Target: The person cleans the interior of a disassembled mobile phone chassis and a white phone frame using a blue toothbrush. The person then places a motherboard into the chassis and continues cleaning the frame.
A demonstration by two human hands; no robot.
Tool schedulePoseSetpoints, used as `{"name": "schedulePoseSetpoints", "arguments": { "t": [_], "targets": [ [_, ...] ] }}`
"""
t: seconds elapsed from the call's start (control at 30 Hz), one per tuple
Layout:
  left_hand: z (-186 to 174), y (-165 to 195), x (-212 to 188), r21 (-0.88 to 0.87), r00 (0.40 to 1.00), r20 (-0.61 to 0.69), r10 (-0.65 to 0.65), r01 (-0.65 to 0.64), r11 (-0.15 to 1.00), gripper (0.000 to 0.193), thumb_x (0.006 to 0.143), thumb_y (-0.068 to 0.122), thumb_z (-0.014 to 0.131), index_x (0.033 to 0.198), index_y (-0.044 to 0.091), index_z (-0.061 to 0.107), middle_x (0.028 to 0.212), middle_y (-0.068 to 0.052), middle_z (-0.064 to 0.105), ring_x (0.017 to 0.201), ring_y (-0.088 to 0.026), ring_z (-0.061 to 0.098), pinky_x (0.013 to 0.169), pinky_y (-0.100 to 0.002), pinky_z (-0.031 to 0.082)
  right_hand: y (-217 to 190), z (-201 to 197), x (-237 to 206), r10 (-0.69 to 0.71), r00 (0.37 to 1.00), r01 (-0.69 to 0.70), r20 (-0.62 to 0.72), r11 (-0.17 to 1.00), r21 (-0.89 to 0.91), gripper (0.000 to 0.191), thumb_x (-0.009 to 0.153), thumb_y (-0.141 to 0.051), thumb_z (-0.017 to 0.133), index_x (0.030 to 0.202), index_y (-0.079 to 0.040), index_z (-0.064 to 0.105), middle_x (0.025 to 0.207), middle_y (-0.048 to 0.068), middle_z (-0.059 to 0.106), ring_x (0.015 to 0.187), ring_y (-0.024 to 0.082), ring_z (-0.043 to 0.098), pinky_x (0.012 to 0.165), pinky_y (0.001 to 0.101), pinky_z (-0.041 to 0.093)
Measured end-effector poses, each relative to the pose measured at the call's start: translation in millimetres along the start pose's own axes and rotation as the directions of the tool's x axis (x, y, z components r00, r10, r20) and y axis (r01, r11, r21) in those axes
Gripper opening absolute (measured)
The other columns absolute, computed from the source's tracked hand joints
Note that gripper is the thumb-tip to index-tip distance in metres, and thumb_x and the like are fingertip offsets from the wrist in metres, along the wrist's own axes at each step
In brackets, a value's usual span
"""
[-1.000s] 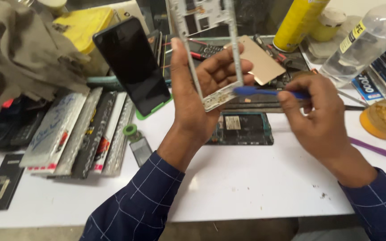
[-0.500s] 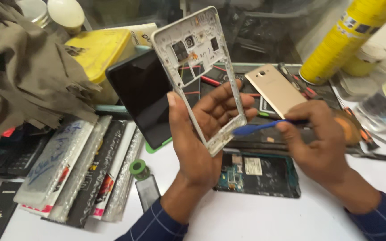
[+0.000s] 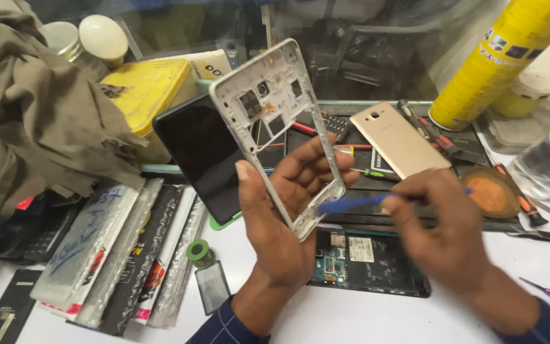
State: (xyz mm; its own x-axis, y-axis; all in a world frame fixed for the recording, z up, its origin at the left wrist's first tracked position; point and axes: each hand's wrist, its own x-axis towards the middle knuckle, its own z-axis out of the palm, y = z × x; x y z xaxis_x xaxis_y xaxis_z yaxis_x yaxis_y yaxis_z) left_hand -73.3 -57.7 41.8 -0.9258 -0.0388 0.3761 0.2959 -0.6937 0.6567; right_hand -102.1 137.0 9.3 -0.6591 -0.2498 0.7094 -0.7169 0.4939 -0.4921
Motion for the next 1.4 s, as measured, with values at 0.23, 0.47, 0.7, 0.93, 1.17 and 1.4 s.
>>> {"name": "schedulePoseSetpoints", "arguments": {
  "t": [0.23,0.47,0.7,0.93,1.17,1.4],
  "targets": [
    [-1.1,-0.6,-3.4,0.018,0.999,-0.021,0.031,-0.03,0.999,0.102,0.098,0.076,0.021,0.141,-0.011,0.05,0.119,-0.021,0.065,0.114,-0.028,0.063,0.11,-0.042,0.049,-16.4,2.0,5.7,0.177,0.983,-0.181,0.057,0.981,0.075,0.018,0.093,-0.017,0.072,0.096,-0.002,0.063,0.078,0.002,0.062,0.065,0.009,0.054,0.058,0.0252,0.044],
    [-2.7,-5.2,-6.1,0.08,0.984,-0.027,0.174,-0.171,0.982,0.096,0.103,0.074,0.029,0.145,-0.011,0.046,0.126,-0.02,0.06,0.121,-0.025,0.058,0.114,-0.041,0.046,-4.1,20.2,-43.2,0.422,0.821,-0.554,0.383,0.75,0.361,0.013,0.095,-0.017,0.067,0.093,-0.004,0.063,0.078,-0.001,0.054,0.063,0.004,0.041,0.051,0.0217,0.035],
    [9.8,-18.3,-20.9,0.287,0.983,0.03,0.181,-0.182,0.94,0.095,0.1,0.076,0.037,0.15,-0.005,0.042,0.128,-0.015,0.058,0.118,-0.022,0.055,0.112,-0.04,0.045,2.0,17.9,-51.8,0.351,0.843,-0.532,0.407,0.657,0.535,0.012,0.101,-0.013,0.062,0.097,-0.002,0.06,0.081,-0.001,0.058,0.066,0.006,0.045,0.056,0.0228,0.038],
    [-3.2,-5.2,-9.1,0.237,0.981,0.029,0.191,-0.192,0.952,0.096,0.101,0.075,0.03,0.145,-0.01,0.045,0.124,-0.017,0.06,0.119,-0.023,0.056,0.113,-0.04,0.045,-4.1,7.5,-6.2,0.273,0.94,-0.316,0.202,0.923,0.221,0.014,0.093,-0.015,0.071,0.094,-0.004,0.061,0.076,-0.002,0.059,0.061,0.005,0.052,0.053,0.0228,0.043],
    [-3.4,-5.9,-4.6,0.16,0.989,-0.052,0.139,-0.129,0.979,0.095,0.099,0.073,0.027,0.14,-0.011,0.047,0.119,-0.018,0.062,0.114,-0.025,0.06,0.11,-0.041,0.049,-14.0,4.2,-4.9,0.254,0.942,-0.293,0.22,0.942,0.166,0.012,0.092,-0.015,0.073,0.092,-0.005,0.067,0.067,0.001,0.059,0.057,0.006,0.046,0.048,0.0235,0.036],
    [-1.9,-3.6,-7.0,0.167,0.988,-0.059,0.142,-0.131,0.977,0.096,0.099,0.074,0.027,0.139,-0.011,0.048,0.118,-0.019,0.063,0.113,-0.026,0.062,0.108,-0.042,0.05,-14.7,2.1,-7.1,0.168,0.97,-0.197,0.178,0.967,0.162,0.014,0.092,-0.016,0.072,0.091,-0.004,0.065,0.071,-0.002,0.062,0.06,0.003,0.048,0.05,0.0217,0.039]
  ]
}}
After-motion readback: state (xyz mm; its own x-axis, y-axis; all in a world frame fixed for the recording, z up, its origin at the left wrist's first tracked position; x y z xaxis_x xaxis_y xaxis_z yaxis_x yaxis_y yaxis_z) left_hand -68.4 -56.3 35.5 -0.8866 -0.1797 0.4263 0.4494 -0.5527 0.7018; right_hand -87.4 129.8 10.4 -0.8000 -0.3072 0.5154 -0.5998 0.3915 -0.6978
